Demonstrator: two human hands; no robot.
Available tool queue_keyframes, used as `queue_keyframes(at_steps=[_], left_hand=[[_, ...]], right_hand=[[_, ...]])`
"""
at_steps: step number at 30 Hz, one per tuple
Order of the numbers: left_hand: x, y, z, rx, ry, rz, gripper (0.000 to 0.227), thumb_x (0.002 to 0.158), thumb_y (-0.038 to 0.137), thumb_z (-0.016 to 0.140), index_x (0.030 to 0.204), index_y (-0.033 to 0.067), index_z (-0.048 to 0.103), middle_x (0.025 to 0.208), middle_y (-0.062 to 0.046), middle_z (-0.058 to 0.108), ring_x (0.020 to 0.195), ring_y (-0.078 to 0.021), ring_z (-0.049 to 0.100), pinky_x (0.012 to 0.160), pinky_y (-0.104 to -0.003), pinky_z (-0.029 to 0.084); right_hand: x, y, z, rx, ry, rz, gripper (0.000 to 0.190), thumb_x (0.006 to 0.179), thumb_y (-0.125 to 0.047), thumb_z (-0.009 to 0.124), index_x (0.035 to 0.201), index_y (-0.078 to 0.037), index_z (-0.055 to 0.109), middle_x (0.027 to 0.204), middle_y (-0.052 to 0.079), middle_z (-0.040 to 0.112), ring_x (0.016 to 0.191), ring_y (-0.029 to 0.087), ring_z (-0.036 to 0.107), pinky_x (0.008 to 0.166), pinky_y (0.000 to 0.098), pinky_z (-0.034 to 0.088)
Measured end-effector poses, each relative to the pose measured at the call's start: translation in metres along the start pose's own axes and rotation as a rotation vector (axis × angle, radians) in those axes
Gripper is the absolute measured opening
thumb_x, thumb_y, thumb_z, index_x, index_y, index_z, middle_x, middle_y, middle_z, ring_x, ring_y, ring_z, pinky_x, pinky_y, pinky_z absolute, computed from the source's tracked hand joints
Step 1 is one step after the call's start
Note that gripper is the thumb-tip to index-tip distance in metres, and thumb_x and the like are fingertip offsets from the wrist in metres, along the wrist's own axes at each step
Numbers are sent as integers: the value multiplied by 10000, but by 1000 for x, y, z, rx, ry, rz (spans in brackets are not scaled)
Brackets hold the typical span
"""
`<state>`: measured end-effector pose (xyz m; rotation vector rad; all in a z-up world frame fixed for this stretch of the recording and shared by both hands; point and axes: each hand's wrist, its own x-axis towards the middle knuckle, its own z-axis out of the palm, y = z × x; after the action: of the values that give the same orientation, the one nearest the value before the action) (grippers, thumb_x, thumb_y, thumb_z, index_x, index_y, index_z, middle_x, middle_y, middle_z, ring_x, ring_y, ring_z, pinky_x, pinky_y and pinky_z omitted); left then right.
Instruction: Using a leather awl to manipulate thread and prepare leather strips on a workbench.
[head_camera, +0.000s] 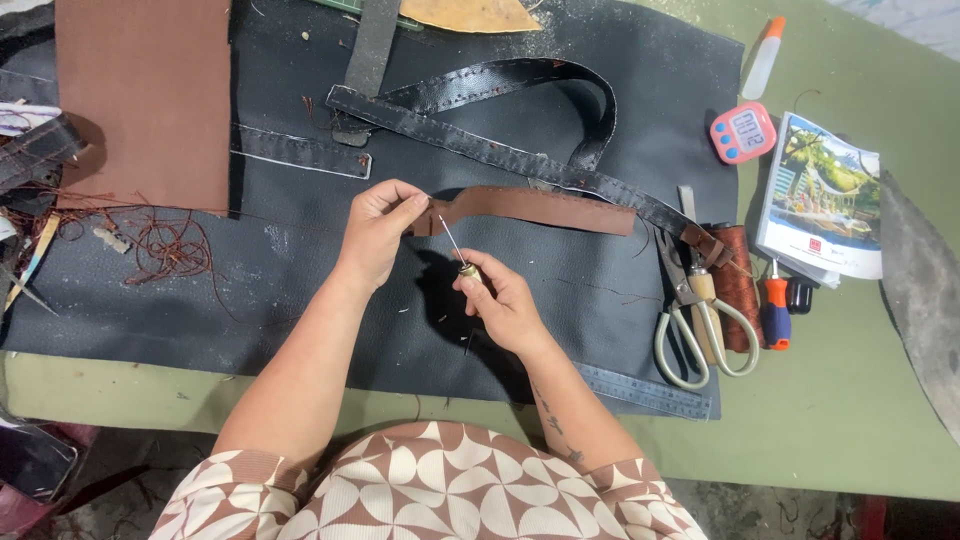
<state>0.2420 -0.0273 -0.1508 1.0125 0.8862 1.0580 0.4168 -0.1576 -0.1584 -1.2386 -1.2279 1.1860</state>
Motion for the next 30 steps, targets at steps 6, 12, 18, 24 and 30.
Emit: queue_keyframes(at_steps=[6, 12, 18, 24, 30], left_hand=[[-5, 15, 3, 22, -52, -24, 74, 936, 113, 742, 867, 88, 755, 693, 21, 670, 669, -29, 554, 624, -174, 442], [-9, 28, 5, 80, -95, -24, 64, 930, 124, 742, 883, 89, 769, 691, 0, 692, 670, -44, 583, 642, -174, 476], [-8, 18, 4, 87, -109, -13, 63, 929, 131, 752, 885, 90, 775, 700, 1, 696, 684, -35, 550, 642, -179, 450], [-5, 14, -1, 99, -131, -26, 67, 930, 127, 750, 883, 84, 773, 686, -1, 691, 663, -45, 555, 634, -178, 453], [-2, 8, -2, 113, -148, -49, 68, 937, 123, 745, 886, 84, 769, 693, 3, 690, 675, -43, 568, 653, -179, 461]], right_hand=[[2, -8, 0, -113, 12, -68, 362, 1003, -145, 612, 1351, -56, 659, 858, 133, 722, 589, 158, 663, 560, 285, 555], [2, -11, 0, -166, 49, -87, 342, 1004, -136, 617, 1329, -47, 675, 875, 172, 708, 602, 181, 669, 572, 312, 560], [2, -17, 4, -185, 47, -87, 330, 991, -137, 643, 1308, -61, 699, 868, 165, 697, 598, 181, 670, 570, 309, 566], [1, -17, 6, -183, 57, -85, 331, 980, -119, 653, 1302, -64, 706, 869, 160, 682, 602, 183, 683, 571, 309, 571], [1, -15, 6, -194, 59, -100, 328, 986, -116, 649, 1306, -62, 703, 865, 161, 664, 608, 189, 683, 574, 315, 569]])
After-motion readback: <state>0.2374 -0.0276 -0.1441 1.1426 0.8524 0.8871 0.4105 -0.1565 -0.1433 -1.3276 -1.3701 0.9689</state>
